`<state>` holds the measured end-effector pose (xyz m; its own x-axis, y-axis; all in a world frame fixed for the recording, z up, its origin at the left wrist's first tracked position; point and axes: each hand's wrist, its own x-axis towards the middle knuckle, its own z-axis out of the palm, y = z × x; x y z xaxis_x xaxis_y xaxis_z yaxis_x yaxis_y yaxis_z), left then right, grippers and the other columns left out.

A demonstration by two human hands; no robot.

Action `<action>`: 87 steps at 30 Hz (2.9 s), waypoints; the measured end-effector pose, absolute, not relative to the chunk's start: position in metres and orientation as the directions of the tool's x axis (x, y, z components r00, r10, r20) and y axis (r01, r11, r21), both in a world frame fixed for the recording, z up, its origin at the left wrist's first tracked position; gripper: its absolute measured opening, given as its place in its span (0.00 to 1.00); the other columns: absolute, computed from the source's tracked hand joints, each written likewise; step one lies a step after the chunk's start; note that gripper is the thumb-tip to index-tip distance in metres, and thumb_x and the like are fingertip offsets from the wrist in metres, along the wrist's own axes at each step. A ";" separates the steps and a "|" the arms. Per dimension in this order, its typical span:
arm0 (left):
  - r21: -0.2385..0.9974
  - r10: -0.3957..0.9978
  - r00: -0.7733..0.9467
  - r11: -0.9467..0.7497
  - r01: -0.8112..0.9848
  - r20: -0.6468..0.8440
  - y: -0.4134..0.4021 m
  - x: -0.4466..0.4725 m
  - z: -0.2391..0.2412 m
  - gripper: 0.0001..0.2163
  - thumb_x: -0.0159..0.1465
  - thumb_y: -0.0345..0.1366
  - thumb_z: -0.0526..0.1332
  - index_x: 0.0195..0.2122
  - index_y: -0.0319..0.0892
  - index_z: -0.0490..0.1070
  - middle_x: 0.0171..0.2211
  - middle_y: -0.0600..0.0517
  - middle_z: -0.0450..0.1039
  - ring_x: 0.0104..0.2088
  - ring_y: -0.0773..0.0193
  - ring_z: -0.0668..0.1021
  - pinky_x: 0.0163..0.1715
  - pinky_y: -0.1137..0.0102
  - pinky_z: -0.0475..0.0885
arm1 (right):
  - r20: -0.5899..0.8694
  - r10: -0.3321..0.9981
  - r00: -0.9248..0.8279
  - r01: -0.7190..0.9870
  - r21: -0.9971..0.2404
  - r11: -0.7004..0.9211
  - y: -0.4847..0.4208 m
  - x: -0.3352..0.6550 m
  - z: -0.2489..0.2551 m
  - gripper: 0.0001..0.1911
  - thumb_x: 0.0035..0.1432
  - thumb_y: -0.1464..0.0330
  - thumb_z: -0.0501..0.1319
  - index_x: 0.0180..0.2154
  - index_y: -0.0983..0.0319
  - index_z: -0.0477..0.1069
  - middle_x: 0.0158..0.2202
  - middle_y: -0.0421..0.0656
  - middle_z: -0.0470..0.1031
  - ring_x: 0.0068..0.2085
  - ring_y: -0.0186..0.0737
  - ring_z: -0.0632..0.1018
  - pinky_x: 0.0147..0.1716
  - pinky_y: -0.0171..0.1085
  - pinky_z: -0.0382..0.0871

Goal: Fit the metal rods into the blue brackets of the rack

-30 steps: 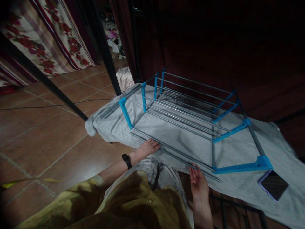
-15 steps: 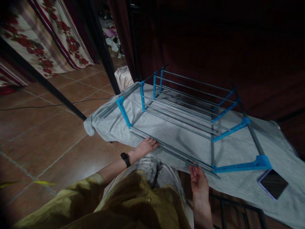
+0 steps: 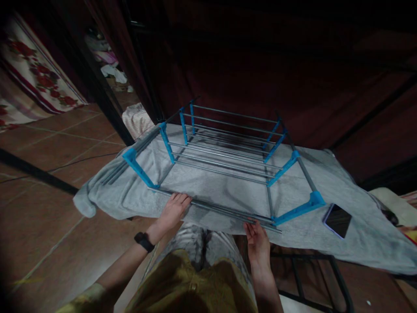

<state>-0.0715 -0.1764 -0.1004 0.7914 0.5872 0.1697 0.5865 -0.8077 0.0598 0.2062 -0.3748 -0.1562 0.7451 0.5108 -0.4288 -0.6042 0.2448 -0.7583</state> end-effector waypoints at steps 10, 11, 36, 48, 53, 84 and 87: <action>0.029 0.567 0.803 -0.820 0.572 0.183 -0.138 -0.038 -0.107 0.16 0.68 0.24 0.50 0.47 0.40 0.75 0.42 0.44 0.76 0.46 0.54 0.74 0.53 0.58 0.64 | -0.342 0.477 0.809 -0.530 -0.775 0.344 -0.368 0.208 -0.143 0.09 0.48 0.65 0.73 0.31 0.58 0.76 0.34 0.37 0.81 0.38 0.34 0.81 0.48 0.40 0.78; 0.028 0.578 0.796 -0.812 0.583 0.179 -0.132 -0.038 -0.107 0.16 0.67 0.23 0.49 0.48 0.40 0.75 0.43 0.44 0.76 0.46 0.53 0.75 0.53 0.58 0.64 | -0.334 0.490 0.805 -0.529 -0.778 0.338 -0.363 0.207 -0.144 0.09 0.48 0.65 0.73 0.31 0.58 0.76 0.34 0.37 0.81 0.38 0.35 0.81 0.49 0.41 0.78; 0.092 0.714 0.700 -0.696 0.712 -0.011 -0.046 -0.034 -0.128 0.19 0.70 0.32 0.49 0.55 0.44 0.75 0.52 0.44 0.78 0.53 0.53 0.78 0.54 0.61 0.70 | -0.524 0.549 0.652 -0.681 -0.722 0.120 -0.249 0.286 -0.163 0.04 0.52 0.69 0.66 0.29 0.59 0.71 0.33 0.44 0.81 0.39 0.43 0.82 0.48 0.47 0.77; 0.054 0.677 0.736 -0.735 0.676 -0.010 -0.046 -0.030 -0.133 0.19 0.70 0.34 0.48 0.54 0.42 0.76 0.50 0.43 0.78 0.52 0.52 0.77 0.55 0.59 0.70 | -0.650 0.474 0.594 -0.716 -0.696 -0.057 -0.242 0.297 -0.155 0.05 0.61 0.67 0.59 0.32 0.59 0.70 0.30 0.44 0.78 0.34 0.41 0.81 0.44 0.45 0.77; -0.023 0.667 0.745 -0.745 0.667 -0.019 -0.050 -0.027 -0.128 0.20 0.71 0.33 0.46 0.56 0.40 0.74 0.52 0.42 0.77 0.53 0.52 0.77 0.56 0.60 0.69 | -0.634 0.478 0.608 -0.698 -0.714 -0.060 -0.242 0.291 -0.150 0.07 0.61 0.65 0.62 0.31 0.61 0.70 0.29 0.46 0.79 0.32 0.39 0.80 0.39 0.40 0.77; -0.185 0.646 0.749 -0.762 0.620 -0.148 -0.068 0.002 -0.096 0.22 0.66 0.20 0.46 0.57 0.36 0.70 0.53 0.35 0.75 0.52 0.54 0.79 0.51 0.61 0.72 | -0.686 0.402 0.607 -0.718 -0.690 -0.091 -0.234 0.276 -0.130 0.20 0.64 0.58 0.61 0.52 0.61 0.70 0.51 0.47 0.74 0.46 0.41 0.77 0.44 0.46 0.77; -0.184 0.662 0.732 -0.749 0.637 -0.161 -0.070 0.004 -0.093 0.22 0.65 0.20 0.48 0.57 0.37 0.69 0.53 0.35 0.76 0.51 0.54 0.80 0.51 0.61 0.72 | -0.683 0.401 0.610 -0.717 -0.691 -0.086 -0.234 0.277 -0.135 0.19 0.64 0.58 0.61 0.52 0.61 0.70 0.50 0.46 0.75 0.45 0.40 0.78 0.43 0.45 0.77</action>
